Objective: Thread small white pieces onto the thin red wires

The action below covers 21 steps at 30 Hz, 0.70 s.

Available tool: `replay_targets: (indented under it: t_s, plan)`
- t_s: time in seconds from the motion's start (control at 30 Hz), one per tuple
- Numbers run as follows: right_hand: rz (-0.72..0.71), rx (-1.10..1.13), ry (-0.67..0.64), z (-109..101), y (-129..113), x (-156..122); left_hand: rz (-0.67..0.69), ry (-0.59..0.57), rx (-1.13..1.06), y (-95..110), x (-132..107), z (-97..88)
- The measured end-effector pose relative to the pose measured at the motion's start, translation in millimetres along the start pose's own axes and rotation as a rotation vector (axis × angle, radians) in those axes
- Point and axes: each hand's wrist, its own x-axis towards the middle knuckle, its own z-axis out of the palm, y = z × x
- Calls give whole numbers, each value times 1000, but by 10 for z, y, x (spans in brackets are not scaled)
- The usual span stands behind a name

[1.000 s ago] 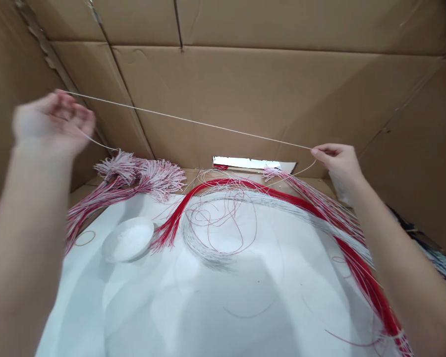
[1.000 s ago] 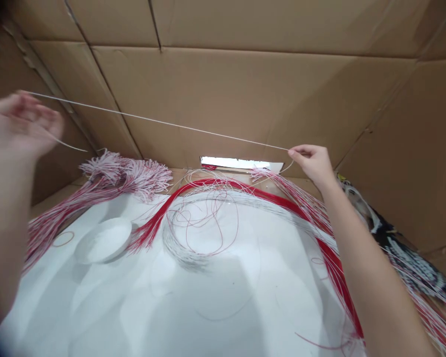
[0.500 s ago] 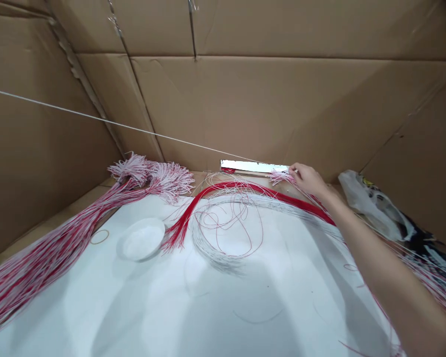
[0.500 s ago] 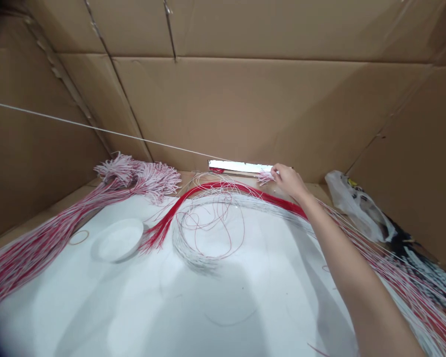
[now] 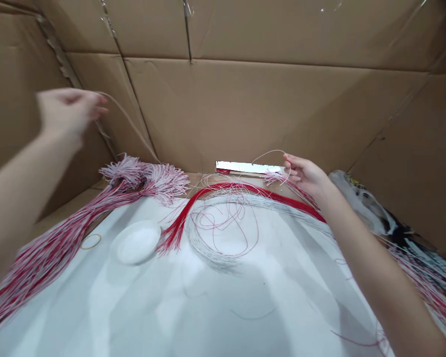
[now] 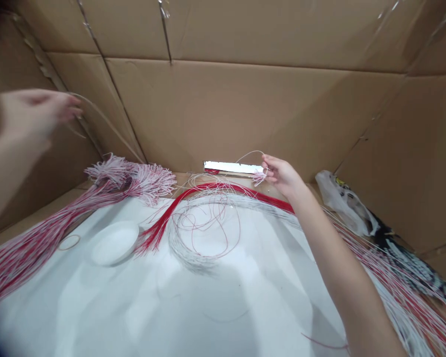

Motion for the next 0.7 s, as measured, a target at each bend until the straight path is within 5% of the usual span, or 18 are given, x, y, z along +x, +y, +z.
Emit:
replay_targets:
  t_s: [0.1,0.2,0.3,0.4,0.53,0.7]
  plan:
    - [10,273,38,210,-143,-141,63,-45,156,-32,-88,522]
    - [-32,359,31,421,-210,-269,165,-272,213,137,-463,1109]
    - [-36,383,14,628,-229,-374,201,-545,-33,439,-1014,1513]
    - [-41,416,-20,808,-225,-462,264,-862,-162,694,-1506,1675]
    - [-33,450,-66,951,-180,-549,236,-801,-229,758,-1860,1686]
    - [24,526,-126,1063,-73,-637,135,-683,-349,560,-2014,1677]
